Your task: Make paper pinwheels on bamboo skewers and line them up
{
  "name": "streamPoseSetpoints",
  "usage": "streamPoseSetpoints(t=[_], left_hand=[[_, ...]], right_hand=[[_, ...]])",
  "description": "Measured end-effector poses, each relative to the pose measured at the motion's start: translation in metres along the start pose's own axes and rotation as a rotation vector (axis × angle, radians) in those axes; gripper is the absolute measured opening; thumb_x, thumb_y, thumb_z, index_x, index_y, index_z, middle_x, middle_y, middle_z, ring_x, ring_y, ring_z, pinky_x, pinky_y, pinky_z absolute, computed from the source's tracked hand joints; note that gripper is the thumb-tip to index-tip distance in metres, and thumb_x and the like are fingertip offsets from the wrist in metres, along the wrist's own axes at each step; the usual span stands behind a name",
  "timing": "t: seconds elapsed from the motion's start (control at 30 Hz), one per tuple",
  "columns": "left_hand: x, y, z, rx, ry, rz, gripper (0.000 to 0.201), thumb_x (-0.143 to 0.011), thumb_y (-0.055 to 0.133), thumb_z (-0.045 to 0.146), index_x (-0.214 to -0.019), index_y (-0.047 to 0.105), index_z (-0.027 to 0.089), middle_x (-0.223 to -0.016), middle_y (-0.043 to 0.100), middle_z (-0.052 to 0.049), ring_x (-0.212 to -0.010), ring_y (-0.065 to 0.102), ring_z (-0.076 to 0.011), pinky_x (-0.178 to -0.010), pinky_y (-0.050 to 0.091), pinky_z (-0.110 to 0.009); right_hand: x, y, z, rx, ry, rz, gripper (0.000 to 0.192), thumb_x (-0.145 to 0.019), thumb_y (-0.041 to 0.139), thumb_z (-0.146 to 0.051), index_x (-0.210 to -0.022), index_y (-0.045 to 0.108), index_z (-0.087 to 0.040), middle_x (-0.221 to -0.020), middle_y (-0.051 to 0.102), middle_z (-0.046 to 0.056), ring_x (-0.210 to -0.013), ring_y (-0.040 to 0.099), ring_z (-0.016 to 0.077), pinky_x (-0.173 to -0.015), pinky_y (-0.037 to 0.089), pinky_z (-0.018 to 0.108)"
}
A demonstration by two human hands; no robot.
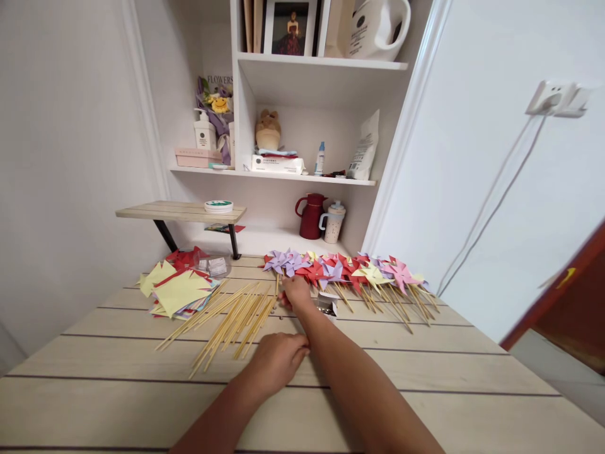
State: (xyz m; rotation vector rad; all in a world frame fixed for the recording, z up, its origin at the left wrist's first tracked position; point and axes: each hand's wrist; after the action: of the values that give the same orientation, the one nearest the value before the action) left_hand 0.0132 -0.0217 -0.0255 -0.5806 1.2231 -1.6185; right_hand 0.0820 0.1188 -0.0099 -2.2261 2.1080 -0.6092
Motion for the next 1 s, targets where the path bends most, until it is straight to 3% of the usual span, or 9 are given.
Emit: streamPoseSetpoints(t=[0.13, 0.23, 0.3, 0.37, 0.43, 0.53, 0.63, 0.83, 1.0], left_hand=[[-0.001, 0.002, -0.001, -0.011, 0.0, 0.003, 0.032, -0.097, 0.042, 0.033, -0.104, 0.072, 0.026, -0.1, 0.078, -0.006, -0.093, 0.072, -0.0273, -0.076, 0.048, -0.034], [-0.002, 0.004, -0.002, -0.021, -0.004, -0.005, 0.032, -0.097, 0.041, 0.035, -0.104, 0.072, 0.027, -0.1, 0.078, -0.005, -0.092, 0.072, -0.0259, -0.077, 0.048, -0.033], [-0.002, 0.005, -0.003, -0.028, -0.003, -0.01, 0.032, -0.097, 0.041, 0.035, -0.104, 0.071, 0.027, -0.1, 0.078, -0.005, -0.092, 0.072, -0.0252, -0.077, 0.048, -0.032], [-0.002, 0.005, -0.003, -0.037, -0.007, -0.018, 0.032, -0.098, 0.041, 0.035, -0.104, 0.071, 0.028, -0.099, 0.078, -0.005, -0.092, 0.072, -0.0246, -0.076, 0.048, -0.032], [-0.003, 0.004, -0.003, -0.042, -0.013, -0.024, 0.032, -0.098, 0.04, 0.036, -0.105, 0.071, 0.028, -0.1, 0.078, -0.005, -0.092, 0.071, -0.0241, -0.076, 0.048, -0.031], [-0.003, 0.002, -0.001, -0.038, -0.023, -0.039, 0.033, -0.098, 0.039, 0.037, -0.107, 0.07, 0.028, -0.101, 0.078, -0.004, -0.093, 0.071, -0.0238, -0.078, 0.048, -0.032], [-0.003, 0.0, 0.002, -0.027, -0.042, -0.056, 0.033, -0.098, 0.04, 0.037, -0.11, 0.069, 0.029, -0.103, 0.077, -0.004, -0.094, 0.071, -0.0234, -0.08, 0.048, -0.032], [-0.004, 0.0, 0.001, -0.024, -0.048, -0.065, 0.032, -0.098, 0.041, 0.035, -0.109, 0.07, 0.029, -0.105, 0.077, -0.004, -0.097, 0.07, -0.0244, -0.081, 0.048, -0.033], [-0.004, 0.001, -0.001, -0.019, -0.038, -0.063, 0.032, -0.097, 0.04, 0.033, -0.11, 0.069, 0.027, -0.104, 0.077, -0.006, -0.096, 0.071, -0.0253, -0.08, 0.049, -0.034]], right_hand=[[0.001, 0.001, 0.004, 0.015, -0.043, 0.035, 0.035, -0.096, 0.061, -0.035, -0.125, 0.059, -0.016, -0.122, 0.063, 0.009, -0.101, 0.066, 0.0221, -0.085, 0.057, 0.042], [0.002, 0.001, 0.007, 0.06, -0.1, 0.065, 0.03, -0.101, 0.051, -0.035, -0.123, 0.057, -0.016, -0.095, 0.07, 0.006, -0.072, 0.068, 0.0157, -0.064, 0.056, 0.031], [0.004, 0.0, 0.01, 0.109, -0.154, 0.09, 0.025, -0.102, 0.044, -0.03, -0.119, 0.056, -0.017, -0.077, 0.068, 0.001, -0.051, 0.061, 0.0118, -0.05, 0.047, 0.023], [0.007, -0.003, 0.014, 0.173, -0.219, 0.12, 0.02, -0.099, 0.045, -0.024, -0.113, 0.059, -0.018, -0.073, 0.068, -0.001, -0.045, 0.056, 0.0099, -0.047, 0.041, 0.021], [0.011, -0.007, 0.019, 0.252, -0.291, 0.153, 0.017, -0.095, 0.05, -0.02, -0.107, 0.063, -0.019, -0.079, 0.07, 0.001, -0.051, 0.06, 0.0105, -0.052, 0.042, 0.021], [0.015, -0.013, 0.021, 0.381, -0.387, 0.183, 0.015, -0.09, 0.058, -0.017, -0.1, 0.068, -0.019, -0.093, 0.074, 0.004, -0.078, 0.067, 0.0154, -0.067, 0.044, 0.021], [0.013, -0.014, 0.016, 0.5, -0.423, 0.183, 0.012, -0.089, 0.06, -0.02, -0.093, 0.072, -0.018, -0.1, 0.075, 0.008, -0.095, 0.067, 0.0197, -0.077, 0.044, 0.023], [0.004, -0.004, -0.001, 0.668, -0.349, 0.207, 0.03, -0.091, 0.059, -0.039, -0.089, 0.074, -0.013, -0.1, 0.076, 0.02, -0.099, 0.069, 0.0278, -0.077, 0.046, 0.029], [0.004, 0.003, -0.003, 0.738, -0.327, 0.208, 0.04, -0.087, 0.06, -0.051, -0.092, 0.074, -0.014, -0.101, 0.075, 0.021, -0.098, 0.071, 0.0317, -0.076, 0.048, 0.034]])
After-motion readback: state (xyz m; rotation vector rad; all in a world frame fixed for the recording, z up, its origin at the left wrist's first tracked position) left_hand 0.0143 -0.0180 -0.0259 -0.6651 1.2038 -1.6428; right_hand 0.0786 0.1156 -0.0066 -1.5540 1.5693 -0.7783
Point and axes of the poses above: each hand's wrist, its own x-axis away from the middle knuckle, its own y-axis out of the palm, z = x × y
